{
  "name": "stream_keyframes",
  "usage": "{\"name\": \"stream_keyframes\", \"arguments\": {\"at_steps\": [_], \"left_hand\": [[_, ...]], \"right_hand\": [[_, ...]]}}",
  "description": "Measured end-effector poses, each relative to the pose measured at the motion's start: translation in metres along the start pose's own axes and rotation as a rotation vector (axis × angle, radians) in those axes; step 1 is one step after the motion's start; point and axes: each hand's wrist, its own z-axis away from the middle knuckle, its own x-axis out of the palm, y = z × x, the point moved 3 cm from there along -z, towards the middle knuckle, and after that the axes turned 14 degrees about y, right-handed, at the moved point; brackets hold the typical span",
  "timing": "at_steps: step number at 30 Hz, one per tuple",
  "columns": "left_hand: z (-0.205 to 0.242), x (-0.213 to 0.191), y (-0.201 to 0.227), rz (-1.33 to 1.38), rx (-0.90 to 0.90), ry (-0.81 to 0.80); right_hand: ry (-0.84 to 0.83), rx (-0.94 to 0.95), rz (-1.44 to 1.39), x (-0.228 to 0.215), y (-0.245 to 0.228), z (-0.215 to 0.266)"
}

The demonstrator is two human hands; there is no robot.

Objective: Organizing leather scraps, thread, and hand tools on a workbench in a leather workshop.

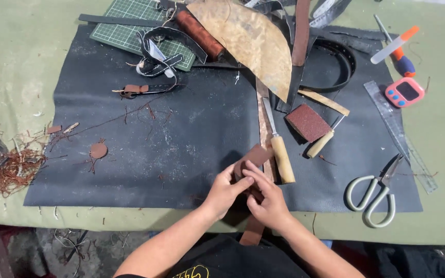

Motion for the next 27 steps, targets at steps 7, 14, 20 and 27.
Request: {"name": "stream_keyframes", "arguments": {"at_steps": [7, 14, 20, 27], "left_hand": [[0.008, 0.010, 0.051, 0.199, -0.036, 0.089], [-0.004, -0.014, 0.092, 0.241, 0.129, 0.187], [-0.010, -0.029, 0.104, 0.241, 0.152, 0.223], [-0.008, -0.048, 0.123, 0.028, 0.149, 0.184]], "right_hand": [[0.063, -0.108, 0.017, 0.001, -0.012, 0.016], [-0.173, 0.203, -0.098, 0.004, 0.003, 0.049], [-0.521, 0.382, -0.249, -0.006, -0.013, 0.054], [-0.277, 0.387, -0.041, -0.045, -0.003, 0.018]]}}
